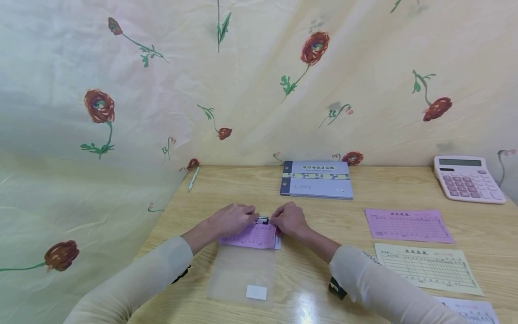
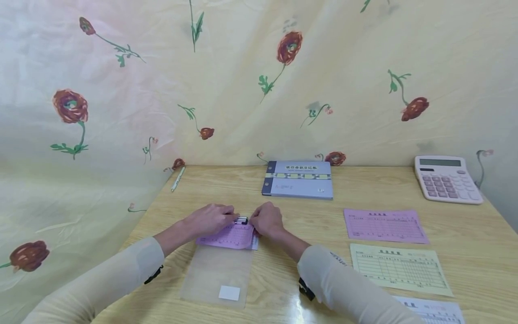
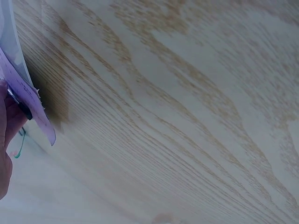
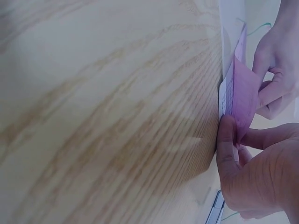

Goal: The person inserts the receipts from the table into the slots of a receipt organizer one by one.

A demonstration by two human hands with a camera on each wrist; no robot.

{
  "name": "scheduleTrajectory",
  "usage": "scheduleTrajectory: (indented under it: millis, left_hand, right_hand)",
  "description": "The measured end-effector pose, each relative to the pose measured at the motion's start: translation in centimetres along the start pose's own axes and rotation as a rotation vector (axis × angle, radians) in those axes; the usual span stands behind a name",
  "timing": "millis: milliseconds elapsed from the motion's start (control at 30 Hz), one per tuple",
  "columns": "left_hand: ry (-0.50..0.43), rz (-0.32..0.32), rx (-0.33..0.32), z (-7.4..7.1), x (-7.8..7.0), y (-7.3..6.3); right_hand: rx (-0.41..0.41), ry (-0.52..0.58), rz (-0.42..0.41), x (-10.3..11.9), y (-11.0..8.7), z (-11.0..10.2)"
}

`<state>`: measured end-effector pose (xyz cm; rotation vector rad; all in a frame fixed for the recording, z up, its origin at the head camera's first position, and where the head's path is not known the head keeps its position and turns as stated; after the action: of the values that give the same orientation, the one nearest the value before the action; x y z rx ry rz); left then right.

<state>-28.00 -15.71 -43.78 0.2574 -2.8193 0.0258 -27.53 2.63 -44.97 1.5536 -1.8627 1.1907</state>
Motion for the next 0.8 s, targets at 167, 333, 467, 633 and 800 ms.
scheduleTrajectory:
  millis: [167, 333, 467, 633, 800]
  left_hand:
    - [0.008, 0.002, -0.007, -0.01, -0.02, 0.0]
    - [0.02, 0.003, -0.009, -0.02, -0.04, 0.0]
    - [0.029, 0.002, 0.001, 0.05, -0.03, 0.0]
    - [0.038, 0.003, -0.002, 0.07, 0.0, 0.03]
    - [0.037, 0.004, -0.004, 0.13, -0.03, 0.01]
  right_hand:
    - [-0.004, -0.001, 0.011, 0.04, 0.08, 0.05]
    - [0.004, 0.01, 0.03, -0.01, 0.14, 0.2]
    - [0.001, 0.022, 0.029, 0.02, 0.09, 0.24]
    - [-0.008, 0.031, 0.023, 0.04, 0.06, 0.24]
    - [-0.01, 0.028, 0.025, -0.03, -0.05, 0.25]
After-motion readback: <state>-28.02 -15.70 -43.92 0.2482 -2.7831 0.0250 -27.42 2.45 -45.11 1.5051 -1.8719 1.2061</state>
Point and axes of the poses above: each hand's wrist, its own y-axis towards the middle knuckle, its own z-axis out of the palm, x = y × z, the point moved 4 cm from there along y, towards the middle knuckle, and after that the axes turned 15 degrees about z, right-handed, at the moved point
